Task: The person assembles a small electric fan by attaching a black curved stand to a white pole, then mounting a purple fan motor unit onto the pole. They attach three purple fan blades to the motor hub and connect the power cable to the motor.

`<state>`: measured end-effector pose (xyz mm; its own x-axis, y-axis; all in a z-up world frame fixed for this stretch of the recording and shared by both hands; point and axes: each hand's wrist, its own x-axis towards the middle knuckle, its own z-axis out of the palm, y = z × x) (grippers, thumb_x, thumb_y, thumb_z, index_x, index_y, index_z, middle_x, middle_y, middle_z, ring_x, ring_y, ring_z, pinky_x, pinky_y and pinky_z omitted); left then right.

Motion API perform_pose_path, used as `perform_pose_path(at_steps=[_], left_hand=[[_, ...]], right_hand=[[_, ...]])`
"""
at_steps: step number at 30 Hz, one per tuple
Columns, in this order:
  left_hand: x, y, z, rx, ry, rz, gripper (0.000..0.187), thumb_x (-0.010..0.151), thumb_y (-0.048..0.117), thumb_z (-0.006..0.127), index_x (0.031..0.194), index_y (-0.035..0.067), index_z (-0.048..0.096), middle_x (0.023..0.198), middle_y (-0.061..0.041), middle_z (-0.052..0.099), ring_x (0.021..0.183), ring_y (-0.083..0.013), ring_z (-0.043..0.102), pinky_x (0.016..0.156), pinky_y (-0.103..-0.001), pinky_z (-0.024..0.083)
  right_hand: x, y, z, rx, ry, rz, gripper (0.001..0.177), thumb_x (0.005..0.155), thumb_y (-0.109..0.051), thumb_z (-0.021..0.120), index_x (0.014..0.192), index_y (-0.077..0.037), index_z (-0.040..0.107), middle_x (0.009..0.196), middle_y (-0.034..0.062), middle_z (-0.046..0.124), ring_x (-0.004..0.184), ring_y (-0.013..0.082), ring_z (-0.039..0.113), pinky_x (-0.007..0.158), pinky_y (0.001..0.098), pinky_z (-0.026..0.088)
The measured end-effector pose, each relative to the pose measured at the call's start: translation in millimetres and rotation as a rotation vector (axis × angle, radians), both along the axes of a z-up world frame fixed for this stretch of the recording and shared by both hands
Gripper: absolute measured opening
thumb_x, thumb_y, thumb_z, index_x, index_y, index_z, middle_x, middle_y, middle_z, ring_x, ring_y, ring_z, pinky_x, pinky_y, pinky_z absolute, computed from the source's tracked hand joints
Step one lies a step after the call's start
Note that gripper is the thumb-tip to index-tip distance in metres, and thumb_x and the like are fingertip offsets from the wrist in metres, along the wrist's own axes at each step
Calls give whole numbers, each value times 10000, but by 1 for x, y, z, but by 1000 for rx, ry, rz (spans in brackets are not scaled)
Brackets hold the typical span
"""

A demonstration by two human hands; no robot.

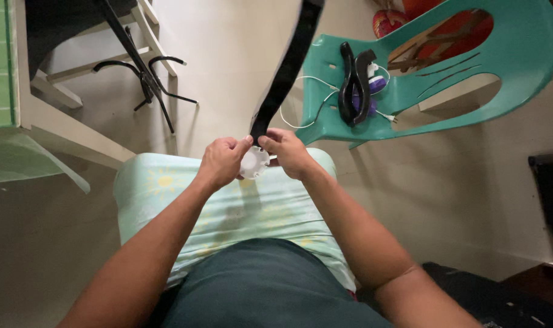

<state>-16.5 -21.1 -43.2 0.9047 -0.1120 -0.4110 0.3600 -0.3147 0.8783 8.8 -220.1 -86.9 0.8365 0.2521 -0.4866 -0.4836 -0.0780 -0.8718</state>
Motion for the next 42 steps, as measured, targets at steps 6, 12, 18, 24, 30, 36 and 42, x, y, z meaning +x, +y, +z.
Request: perform_pose_path(at_steps=[6, 12, 18, 24, 30, 36, 42], left_hand=[[6, 2, -3, -82, 42, 33, 560, 946, 499, 623, 926, -49, 735, 800, -153, 747, 656, -204, 740, 540, -356, 640], [23, -5, -9, -181, 6, -16, 568, 891, 423, 699, 1235, -19, 607, 1092, -116, 701, 703, -185, 724, 574, -366, 647], [52, -20, -16, -234, 73, -62, 531, 938, 365, 669, 1331, 20, 580, 1116, -83, 666, 725, -195, 701, 606, -363, 611], [67, -11, -8, -308, 271, -27, 440, 984, 371, 552, 1340, 115, 591, 978, -93, 715, 727, -197, 698, 593, -357, 602], [74, -3, -4, -307, 159, 56, 584, 883, 374, 701, 1395, 145, 538, 1013, -24, 697, 786, -128, 675, 636, -332, 613], [93, -1, -10, -350, 86, 151, 669, 854, 539, 693, 1374, 137, 562, 914, -33, 685, 645, -125, 635, 525, -271, 490], [98, 5, -17, -443, 31, 176, 799, 845, 718, 633, 1321, 81, 551, 875, -43, 650, 605, -132, 625, 490, -274, 458]], right_hand=[[8, -2, -7, 96, 35, -23, 342, 973, -310, 679, 1215, -72, 642, 1042, 17, 658, 942, 157, 652, 741, 410, 602], [63, -85, -60, -180, -164, -286, 418, 938, -347, 667, 1266, -90, 658, 1046, 56, 711, 862, 194, 636, 712, 396, 561], [125, -251, -129, -1076, -435, -733, 588, 797, -409, 793, 1202, 4, 686, 1130, 205, 725, 1046, 375, 689, 913, 451, 527], [143, -308, -169, -1128, -223, -637, 715, 826, -526, 800, 1245, 27, 629, 1225, 258, 660, 1128, 447, 624, 959, 506, 483], [137, -315, -164, -1074, -157, -619, 548, 840, -398, 826, 1215, -18, 706, 1177, 194, 725, 1078, 331, 687, 955, 432, 531], [92, -288, -46, -577, -481, -575, 531, 819, -189, 835, 1281, -57, 608, 1079, 83, 676, 849, 152, 666, 705, 330, 567], [15, -207, 133, -925, -735, 28, 432, 789, -127, 849, 1197, -83, 715, 1003, 78, 741, 823, 172, 704, 701, 340, 563]])
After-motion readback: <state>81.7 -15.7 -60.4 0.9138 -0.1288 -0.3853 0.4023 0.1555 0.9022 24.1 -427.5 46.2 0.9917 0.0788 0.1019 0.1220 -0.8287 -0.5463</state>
